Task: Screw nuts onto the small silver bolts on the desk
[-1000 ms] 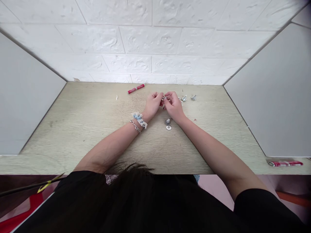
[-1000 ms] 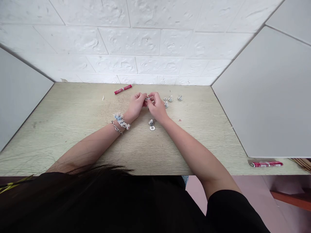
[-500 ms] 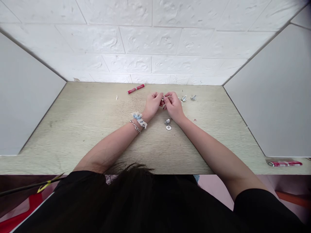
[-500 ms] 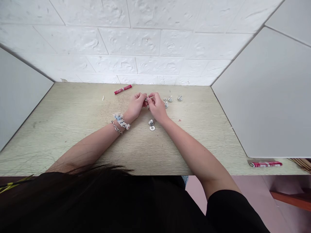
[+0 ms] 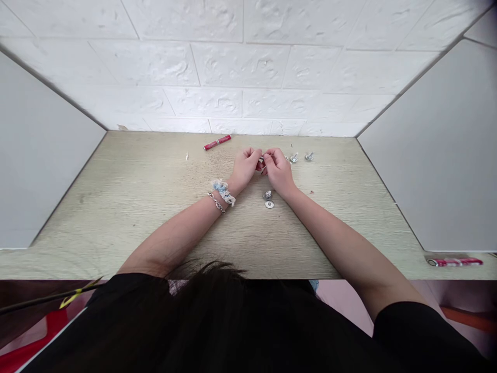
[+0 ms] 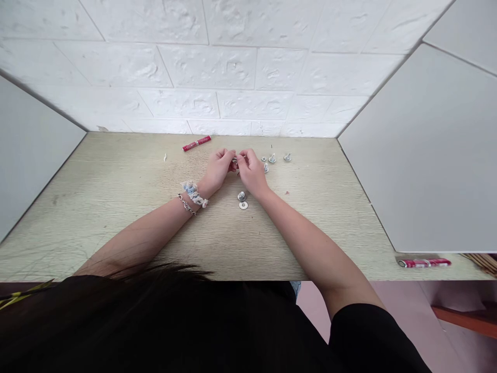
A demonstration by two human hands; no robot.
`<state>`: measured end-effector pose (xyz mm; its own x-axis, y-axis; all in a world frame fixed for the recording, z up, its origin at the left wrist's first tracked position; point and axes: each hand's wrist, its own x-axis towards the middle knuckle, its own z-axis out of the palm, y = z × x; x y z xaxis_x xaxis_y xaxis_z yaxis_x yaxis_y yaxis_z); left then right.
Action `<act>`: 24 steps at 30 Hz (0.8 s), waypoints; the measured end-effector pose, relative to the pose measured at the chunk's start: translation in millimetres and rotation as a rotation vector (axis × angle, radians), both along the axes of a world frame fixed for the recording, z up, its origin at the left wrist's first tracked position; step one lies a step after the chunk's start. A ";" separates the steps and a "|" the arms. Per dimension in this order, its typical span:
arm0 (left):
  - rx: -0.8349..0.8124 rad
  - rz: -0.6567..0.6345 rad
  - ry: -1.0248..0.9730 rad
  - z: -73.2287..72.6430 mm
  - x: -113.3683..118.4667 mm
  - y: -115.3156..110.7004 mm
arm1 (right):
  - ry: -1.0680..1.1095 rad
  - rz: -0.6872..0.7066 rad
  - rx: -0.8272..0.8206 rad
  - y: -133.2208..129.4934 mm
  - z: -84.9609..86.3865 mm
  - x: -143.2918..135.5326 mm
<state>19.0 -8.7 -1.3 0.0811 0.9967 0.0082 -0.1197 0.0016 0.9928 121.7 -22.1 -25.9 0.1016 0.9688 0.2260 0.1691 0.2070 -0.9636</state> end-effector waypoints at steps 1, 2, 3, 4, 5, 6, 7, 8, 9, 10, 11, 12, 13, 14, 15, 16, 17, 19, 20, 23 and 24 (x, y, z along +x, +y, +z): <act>0.002 0.001 -0.001 0.0 -0.1 0.0 | 0.003 -0.002 -0.006 -0.1 0.1 -0.1; 0.001 0.001 -0.005 0.1 -0.2 0.1 | 0.005 -0.004 -0.009 0.0 0.0 -0.1; -0.001 0.003 -0.008 0.2 -0.2 0.2 | 0.004 -0.006 -0.009 0.0 -0.2 0.0; -0.005 0.004 -0.011 0.3 -0.3 0.4 | 0.003 -0.010 -0.005 0.1 -0.5 0.1; -0.010 0.006 -0.011 0.4 -0.3 0.5 | 0.002 -0.012 -0.002 0.2 -0.6 0.2; -0.015 0.009 -0.011 0.4 -0.3 0.7 | 0.001 -0.014 0.000 0.2 -0.6 0.4; -0.018 0.013 -0.011 0.4 -0.3 0.8 | 0.000 -0.015 0.001 0.2 -0.4 0.5; -0.020 0.016 -0.010 0.4 -0.3 0.9 | -0.002 -0.018 -0.001 0.2 -0.2 0.7; -0.021 0.018 -0.011 0.3 -0.2 1.0 | -0.004 -0.020 -0.005 0.2 0.1 0.8; -0.021 0.020 -0.013 0.2 -0.2 1.0 | -0.007 -0.022 -0.009 0.3 0.2 0.9; -0.022 0.022 -0.015 0.1 -0.2 1.0 | -0.010 -0.023 -0.011 0.5 0.2 1.1; -0.023 0.024 -0.017 -0.1 -0.2 1.1 | -0.013 -0.022 -0.011 0.8 -0.1 1.3; -0.022 0.026 -0.019 -0.3 -0.2 1.2 | -0.018 -0.018 -0.009 1.1 -0.7 1.5; -0.021 0.029 -0.022 -0.5 -0.2 1.3 | -0.023 -0.012 -0.005 1.4 -1.5 1.7; -0.019 0.032 -0.024 -0.6 -0.2 1.4 | -0.030 -0.005 0.001 1.7 -2.4 1.8; -0.017 0.034 -0.024 -0.7 -0.2 1.5 | -0.038 0.002 0.006 1.9 -3.2 2.0; -0.016 0.036 -0.024 -0.8 -0.2 1.7 | -0.047 0.008 0.009 2.0 -3.7 2.0; -0.014 0.040 -0.018 -0.7 -0.3 1.8 | -0.056 0.018 0.010 1.9 -4.0 2.0; -0.014 0.042 -0.016 -0.6 -0.3 1.9 | -0.059 0.020 0.007 1.8 -3.9 1.9; -0.017 0.049 -0.022 -0.6 -0.4 2.2 | -0.072 0.024 0.005 2.0 -4.2 2.2; -0.023 0.050 -0.028 -0.8 -0.4 2.5 | -0.076 0.027 0.010 2.4 -4.9 2.4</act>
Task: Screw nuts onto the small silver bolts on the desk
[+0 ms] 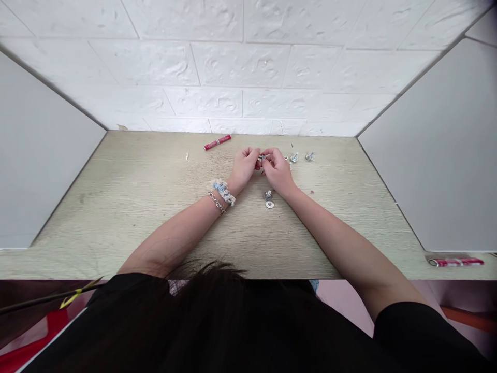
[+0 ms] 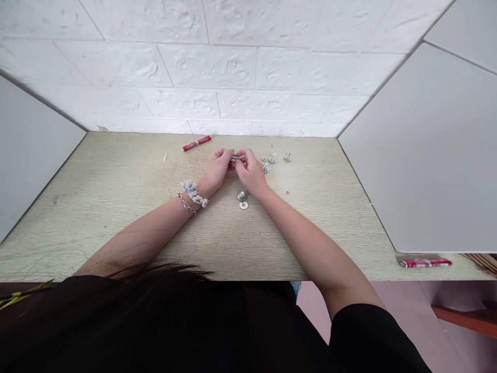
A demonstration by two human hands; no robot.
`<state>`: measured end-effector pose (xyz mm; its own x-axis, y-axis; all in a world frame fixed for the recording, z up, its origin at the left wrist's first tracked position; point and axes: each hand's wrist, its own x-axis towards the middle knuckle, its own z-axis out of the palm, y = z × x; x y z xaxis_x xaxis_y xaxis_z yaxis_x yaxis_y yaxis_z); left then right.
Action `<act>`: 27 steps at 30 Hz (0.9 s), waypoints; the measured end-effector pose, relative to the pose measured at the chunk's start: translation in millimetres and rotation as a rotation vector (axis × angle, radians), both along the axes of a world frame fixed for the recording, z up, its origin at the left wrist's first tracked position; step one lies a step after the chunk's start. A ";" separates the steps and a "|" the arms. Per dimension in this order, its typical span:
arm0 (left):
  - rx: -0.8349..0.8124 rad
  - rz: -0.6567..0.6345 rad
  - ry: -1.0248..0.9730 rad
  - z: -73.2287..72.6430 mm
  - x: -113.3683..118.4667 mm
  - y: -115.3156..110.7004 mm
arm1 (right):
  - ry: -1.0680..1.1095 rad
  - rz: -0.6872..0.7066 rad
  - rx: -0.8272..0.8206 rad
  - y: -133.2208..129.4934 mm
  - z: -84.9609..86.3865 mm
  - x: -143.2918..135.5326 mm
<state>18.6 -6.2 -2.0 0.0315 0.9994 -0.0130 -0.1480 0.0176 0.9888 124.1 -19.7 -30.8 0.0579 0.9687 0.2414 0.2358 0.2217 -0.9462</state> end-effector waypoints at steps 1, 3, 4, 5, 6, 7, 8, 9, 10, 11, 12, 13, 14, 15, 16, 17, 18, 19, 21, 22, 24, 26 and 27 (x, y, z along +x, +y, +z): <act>-0.009 0.001 -0.009 -0.3 0.0 0.4 | -0.003 0.004 0.008 0.6 -1.1 0.3; -0.030 0.003 -0.028 -1.2 -0.1 1.3 | -0.010 0.010 0.026 2.0 -4.0 1.0; -0.037 0.005 -0.036 -1.6 -0.1 1.7 | -0.016 0.011 0.034 2.7 -5.4 1.3; -0.042 0.007 -0.043 -2.0 -0.1 2.1 | -0.021 0.011 0.039 3.3 -6.5 1.5; -0.042 0.009 -0.046 -2.2 -0.1 2.3 | -0.023 0.011 0.042 3.8 -7.3 1.6; -0.040 0.009 -0.046 -2.3 0.0 2.3 | -0.023 0.010 0.044 4.1 -7.8 1.6; -0.036 0.010 -0.045 -2.2 0.1 2.1 | -0.022 0.010 0.047 4.3 -7.9 1.5; -0.033 0.009 -0.042 -2.0 0.1 1.7 | -0.019 0.010 0.049 4.5 -7.9 1.4; -0.030 0.008 -0.037 -1.7 0.2 1.3 | -0.017 0.009 0.051 4.6 -7.7 1.3; -0.025 0.010 -0.029 -1.4 0.3 0.9 | -0.016 0.007 0.050 4.8 -7.4 1.3; -0.019 0.012 -0.020 -1.1 0.3 0.5 | -0.014 0.007 0.047 4.9 -7.2 1.2; -0.012 0.015 -0.009 -0.9 0.4 0.2 | -0.012 0.007 0.044 5.1 -7.1 1.1; -0.006 0.018 0.001 -0.8 0.5 0.0 | -0.008 0.008 0.041 5.2 -7.1 1.1; -0.001 0.020 0.010 -0.8 0.5 -0.1 | -0.005 0.009 0.039 5.3 -7.1 1.1; 0.002 0.021 0.016 -0.8 0.6 0.0 | -0.002 0.009 0.038 5.3 -7.2 1.0; 0.003 0.020 0.017 -0.8 0.6 0.0 | 0.001 0.009 0.038 5.2 -7.3 0.9; 0.003 0.019 0.017 -0.8 0.6 0.0 | 0.003 0.008 0.038 5.1 -7.4 0.8; 0.001 0.017 0.014 -0.8 0.7 0.1 | 0.005 0.008 0.035 4.9 -7.5 0.7; -0.005 0.016 0.008 -0.8 0.7 0.1 | 0.005 0.005 0.030 4.5 -7.6 0.4; -0.011 0.016 0.005 -0.9 0.7 0.2 | 0.002 0.004 0.027 4.5 -7.7 0.3; -0.021 0.015 -0.007 -1.4 0.8 0.6 | -0.008 0.002 0.024 4.7 -8.1 0.3; -0.021 0.011 -0.022 -2.3 0.9 1.1 | -0.017 0.004 0.025 5.2 -9.0 0.6; -0.019 0.008 -0.028 -2.7 0.9 1.3 | -0.020 0.006 0.027 5.6 -9.5 0.8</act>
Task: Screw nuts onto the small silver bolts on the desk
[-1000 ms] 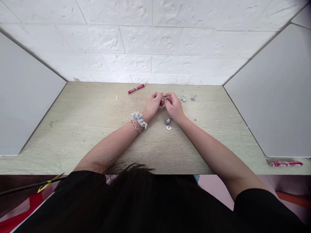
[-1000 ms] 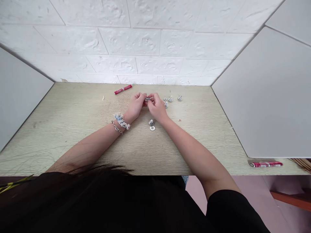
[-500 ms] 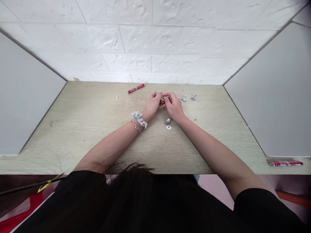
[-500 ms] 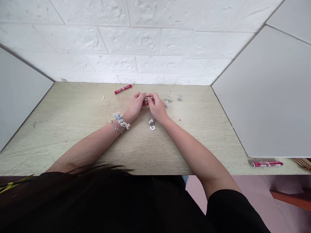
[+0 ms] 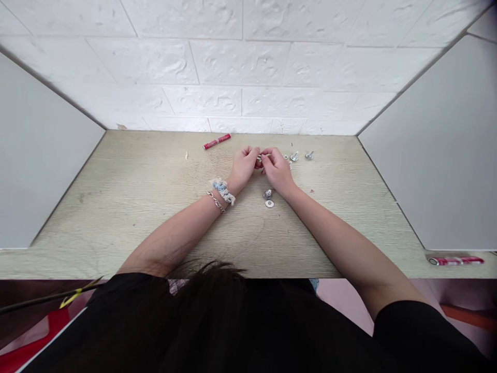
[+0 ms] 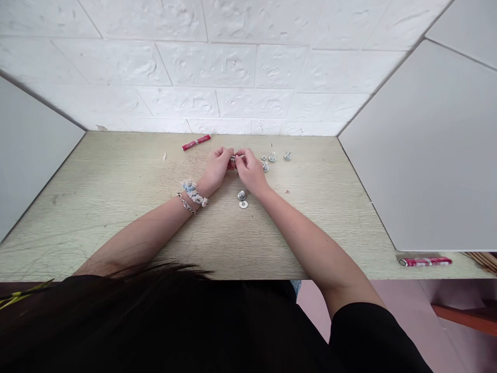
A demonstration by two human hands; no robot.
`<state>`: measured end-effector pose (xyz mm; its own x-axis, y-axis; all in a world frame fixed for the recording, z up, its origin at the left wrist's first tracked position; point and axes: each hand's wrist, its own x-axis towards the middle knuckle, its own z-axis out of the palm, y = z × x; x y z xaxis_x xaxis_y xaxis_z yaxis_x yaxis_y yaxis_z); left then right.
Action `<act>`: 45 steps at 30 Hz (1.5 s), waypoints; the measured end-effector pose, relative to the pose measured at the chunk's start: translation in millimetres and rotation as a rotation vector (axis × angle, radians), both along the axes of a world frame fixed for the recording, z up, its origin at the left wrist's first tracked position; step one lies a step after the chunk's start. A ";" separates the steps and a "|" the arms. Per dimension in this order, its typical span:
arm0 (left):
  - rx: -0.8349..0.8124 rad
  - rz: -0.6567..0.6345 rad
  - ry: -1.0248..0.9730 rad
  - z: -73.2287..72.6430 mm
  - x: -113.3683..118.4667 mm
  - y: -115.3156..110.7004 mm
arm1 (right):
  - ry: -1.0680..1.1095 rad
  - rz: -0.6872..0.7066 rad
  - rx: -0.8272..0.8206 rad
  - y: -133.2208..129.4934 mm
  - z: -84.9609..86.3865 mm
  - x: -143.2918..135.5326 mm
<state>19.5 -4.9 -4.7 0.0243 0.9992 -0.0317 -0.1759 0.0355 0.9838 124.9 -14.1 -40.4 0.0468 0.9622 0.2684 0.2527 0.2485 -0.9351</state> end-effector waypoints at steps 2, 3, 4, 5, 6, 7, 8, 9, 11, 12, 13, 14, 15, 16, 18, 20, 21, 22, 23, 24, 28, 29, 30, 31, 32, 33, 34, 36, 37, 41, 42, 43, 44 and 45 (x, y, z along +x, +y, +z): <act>0.002 -0.003 -0.012 -0.3 0.0 0.0 | -0.005 0.002 0.003 0.7 -0.9 0.5; -0.001 -0.008 -0.015 -0.1 0.0 -0.2 | -0.009 0.003 0.001 1.0 -1.2 0.8; -0.003 -0.014 -0.015 0.4 -0.1 -0.7 | -0.011 0.004 -0.004 1.1 -1.3 1.0; -0.005 -0.020 -0.013 1.1 -0.1 -1.3 | -0.013 0.006 -0.009 1.2 -1.3 1.2; -0.006 -0.027 -0.007 2.1 -0.1 -2.0 | -0.015 0.008 -0.014 1.2 -1.1 1.3; -0.006 -0.033 0.002 3.2 -0.1 -2.8 | -0.015 0.010 -0.019 1.0 -0.8 1.4; -0.006 -0.040 0.013 4.4 -0.1 -3.6 | -0.014 0.012 -0.024 0.7 -0.3 1.5; -0.005 -0.048 0.027 5.5 0.0 -4.4 | -0.013 0.011 -0.029 0.3 0.2 1.5; -0.002 -0.072 0.059 7.4 0.2 -5.7 | -0.012 0.005 -0.043 -0.5 1.3 1.3; 0.002 -0.083 0.076 8.3 0.3 -6.3 | -0.010 0.001 -0.049 -0.9 1.8 1.2; 0.007 -0.091 0.091 9.0 0.3 -6.8 | -0.009 -0.002 -0.051 -1.3 2.3 1.1; 0.012 -0.095 0.103 9.6 0.3 -7.2 | -0.008 -0.003 -0.051 -1.5 2.7 0.9; 0.014 -0.096 0.111 10.1 0.3 -7.6 | -0.008 -0.004 -0.050 -1.7 3.0 0.8; 0.017 -0.094 0.118 10.5 0.2 -7.9 | -0.008 -0.003 -0.049 -1.8 3.3 0.8; 0.019 -0.093 0.130 10.7 -0.2 -7.9 | -0.009 -0.004 -0.052 -1.9 4.0 0.8; 0.023 -0.098 0.139 10.1 -0.6 -7.3 | -0.008 -0.005 -0.060 -2.0 4.9 0.8; 0.027 -0.103 0.144 9.6 -0.8 -6.8 | -0.007 -0.006 -0.064 -2.1 5.4 0.8; 0.030 -0.109 0.149 9.0 -1.0 -6.3 | -0.009 -0.006 -0.067 -2.2 6.1 0.8; 0.033 -0.114 0.152 8.4 -1.1 -5.9 | -0.012 -0.009 -0.070 -2.3 6.8 0.7; 0.035 -0.116 0.155 7.9 -1.1 -5.5 | -0.016 -0.011 -0.073 -2.4 7.4 0.6; 0.038 -0.122 0.167 6.8 -1.3 -5.1 | -0.033 -0.017 -0.090 -2.4 8.6 0.4; 0.040 -0.124 0.170 6.7 -1.3 -5.2 | -0.037 -0.017 -0.091 -2.3 8.4 0.4; 0.040 -0.128 0.173 6.7 -1.3 -5.4 | -0.041 -0.017 -0.090 -2.2 8.0 0.5; 0.041 -0.129 0.175 6.8 -1.4 -5.7 | -0.044 -0.017 -0.088 -2.1 7.3 0.6; 0.041 -0.130 0.179 7.1 -1.4 -6.0 | -0.044 -0.015 -0.084 -1.9 6.7 0.8; 0.041 -0.130 0.186 7.5 -1.4 -6.4 | -0.042 -0.012 -0.079 -1.8 6.0 0.9; 0.042 -0.128 0.194 8.0 -1.4 -6.8 | -0.039 -0.010 -0.075 -1.6 5.4 1.1; 0.041 -0.124 0.207 9.2 -1.5 -7.7 | -0.033 -0.007 -0.069 -1.3 4.8 1.4; 0.039 -0.122 0.211 9.7 -1.5 -8.0 | -0.033 -0.006 -0.068 -1.1 4.7 1.4; 0.039 -0.120 0.207 11.1 -1.3 -8.7 | -0.049 -0.007 -0.073 -1.1 5.0 1.4; 0.039 -0.120 0.205 11.2 -1.3 -8.7 | -0.053 -0.007 -0.074 -1.3 5.2 1.4; 0.039 -0.119 0.202 11.2 -1.2 -8.6 | -0.055 -0.008 -0.075 -1.5 5.3 1.4; 0.038 -0.118 0.200 11.1 -1.1 -8.5 | -0.056 -0.007 -0.073 -1.8 5.5 1.4; 0.038 -0.114 0.196 10.8 -1.0 -8.3 | -0.056 -0.005 -0.070 -2.1 5.7 1.3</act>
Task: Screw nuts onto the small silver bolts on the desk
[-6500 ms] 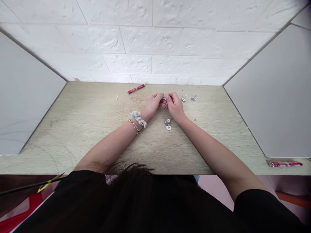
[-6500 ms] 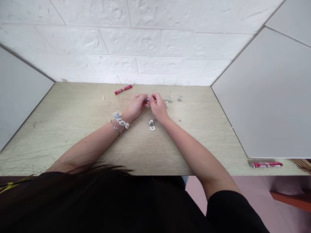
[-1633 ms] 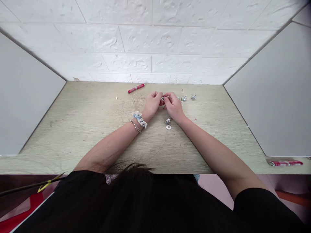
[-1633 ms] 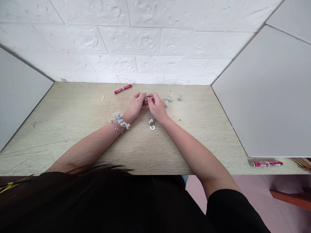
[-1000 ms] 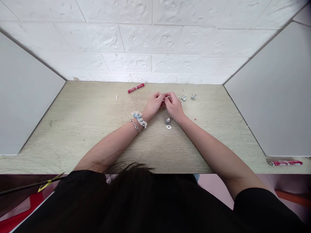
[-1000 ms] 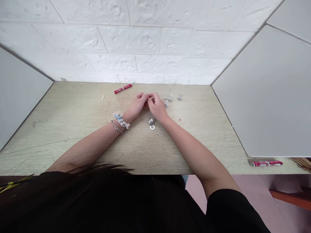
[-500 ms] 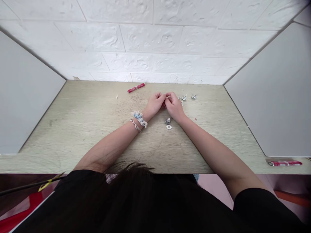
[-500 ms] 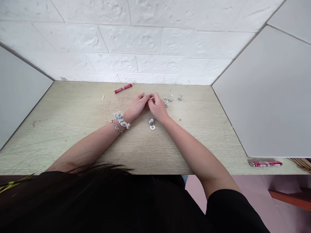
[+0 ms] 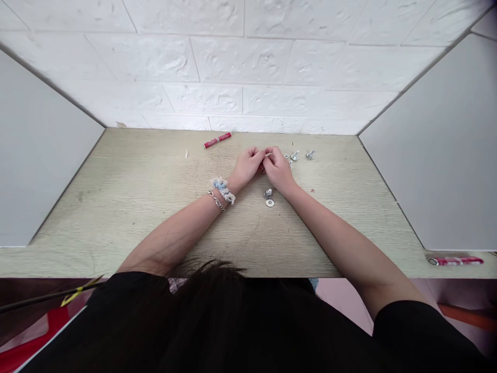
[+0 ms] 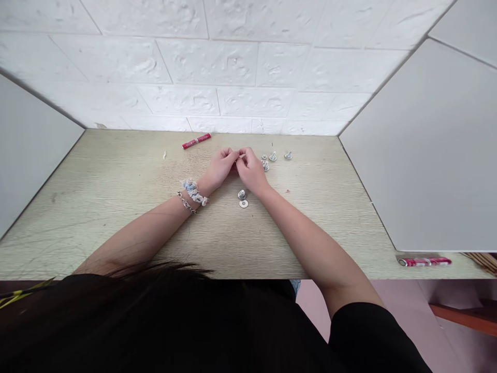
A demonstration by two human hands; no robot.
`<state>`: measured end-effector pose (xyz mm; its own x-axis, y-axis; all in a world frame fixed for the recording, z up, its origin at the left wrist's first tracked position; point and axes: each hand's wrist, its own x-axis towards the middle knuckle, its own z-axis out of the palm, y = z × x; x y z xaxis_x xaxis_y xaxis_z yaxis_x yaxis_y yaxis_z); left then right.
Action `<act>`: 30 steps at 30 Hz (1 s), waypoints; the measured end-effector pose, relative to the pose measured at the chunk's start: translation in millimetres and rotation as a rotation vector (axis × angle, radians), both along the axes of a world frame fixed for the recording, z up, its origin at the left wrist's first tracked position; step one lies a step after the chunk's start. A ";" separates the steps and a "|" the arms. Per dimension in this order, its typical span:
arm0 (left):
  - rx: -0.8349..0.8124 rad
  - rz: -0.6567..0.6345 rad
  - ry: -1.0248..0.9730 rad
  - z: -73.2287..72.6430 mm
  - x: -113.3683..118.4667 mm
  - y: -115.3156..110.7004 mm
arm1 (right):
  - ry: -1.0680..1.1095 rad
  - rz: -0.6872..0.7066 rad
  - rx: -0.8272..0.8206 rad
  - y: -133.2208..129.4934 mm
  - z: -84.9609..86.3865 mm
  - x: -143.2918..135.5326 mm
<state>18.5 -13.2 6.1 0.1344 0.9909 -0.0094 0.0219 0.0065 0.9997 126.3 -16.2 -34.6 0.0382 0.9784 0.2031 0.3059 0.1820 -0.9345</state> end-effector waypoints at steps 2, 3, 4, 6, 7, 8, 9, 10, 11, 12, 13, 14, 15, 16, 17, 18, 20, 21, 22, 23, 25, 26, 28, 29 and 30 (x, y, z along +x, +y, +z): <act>0.004 0.013 -0.014 -1.5 0.3 0.9 | 0.008 0.007 0.008 -0.7 0.7 -0.2; 0.007 0.019 -0.026 -2.6 0.4 1.5 | 0.016 0.011 0.010 -1.0 1.1 -0.5; 0.010 0.023 -0.041 -3.9 0.6 2.3 | 0.026 0.014 0.010 -1.2 1.6 -0.7; 0.013 0.023 -0.079 -6.6 0.8 3.8 | 0.051 0.021 0.012 -1.7 2.3 -1.2; 0.014 0.023 -0.094 -7.7 0.9 4.4 | 0.063 0.026 0.017 -1.9 2.5 -1.4; 0.014 0.025 -0.103 -8.5 0.9 4.9 | 0.074 0.032 0.023 -2.2 2.7 -1.5; 0.014 0.029 -0.105 -9.0 0.8 5.2 | 0.082 0.037 0.030 -2.4 2.7 -1.5; 0.015 0.036 -0.100 -9.2 0.7 5.5 | 0.087 0.040 0.036 -2.5 2.6 -1.4; 0.014 0.044 -0.091 -9.2 0.5 5.7 | 0.089 0.040 0.040 -2.7 2.3 -1.1; 0.014 0.049 -0.081 -9.1 0.3 5.9 | 0.086 0.038 0.042 -2.7 2.0 -0.7; 0.014 0.052 -0.073 -8.9 0.1 6.0 | 0.080 0.032 0.043 -2.7 1.5 -0.3; 0.014 0.053 -0.067 -8.6 -0.1 6.1 | 0.075 0.028 0.044 -2.5 1.0 0.1; 0.014 0.053 -0.061 -8.3 -0.3 6.2 | 0.069 0.025 0.043 -2.2 0.3 0.5; 0.013 0.049 -0.056 -8.0 -0.5 6.2 | 0.065 0.024 0.040 -1.7 -0.3 0.9; 0.010 0.044 -0.052 -7.5 -0.6 6.1 | 0.061 0.021 0.034 -1.3 -1.0 1.2; 0.006 0.039 -0.049 -7.0 -0.6 5.9 | 0.059 0.021 0.028 -0.8 -1.5 1.4; -0.007 0.028 -0.046 -5.7 -0.5 5.2 | 0.060 0.015 0.019 -0.3 -1.8 1.5; -0.014 0.023 -0.047 -5.0 -0.3 4.7 | 0.062 0.009 0.016 -0.2 -1.6 1.4; -0.020 0.023 -0.049 -4.2 -0.2 4.1 | 0.066 0.004 0.015 -0.4 -1.1 1.2; -0.024 0.024 -0.052 -3.4 0.0 3.5 | 0.069 -0.001 0.014 -0.7 -0.5 1.0; -0.026 0.027 -0.055 -2.0 0.4 2.3 | 0.068 -0.006 0.021 -1.5 0.7 0.5; -0.024 0.029 -0.054 -1.5 0.6 1.8 | 0.065 -0.005 0.027 -1.9 1.1 0.3; -0.019 0.031 -0.050 -1.4 0.9 1.3 | 0.062 0.010 0.041 -2.1 0.7 0.2; -0.017 0.037 -0.050 -1.8 0.9 1.5 | 0.065 0.025 0.046 -1.8 -0.1 0.2; -0.014 0.046 -0.054 -2.7 0.9 2.0 | 0.071 0.045 0.051 -1.3 -1.3 0.4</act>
<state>19.4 -11.2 3.4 0.0899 0.9958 -0.0170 -0.0329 0.0201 0.9993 126.7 -17.5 -35.9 0.0104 0.9679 0.2512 0.2299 0.2421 -0.9426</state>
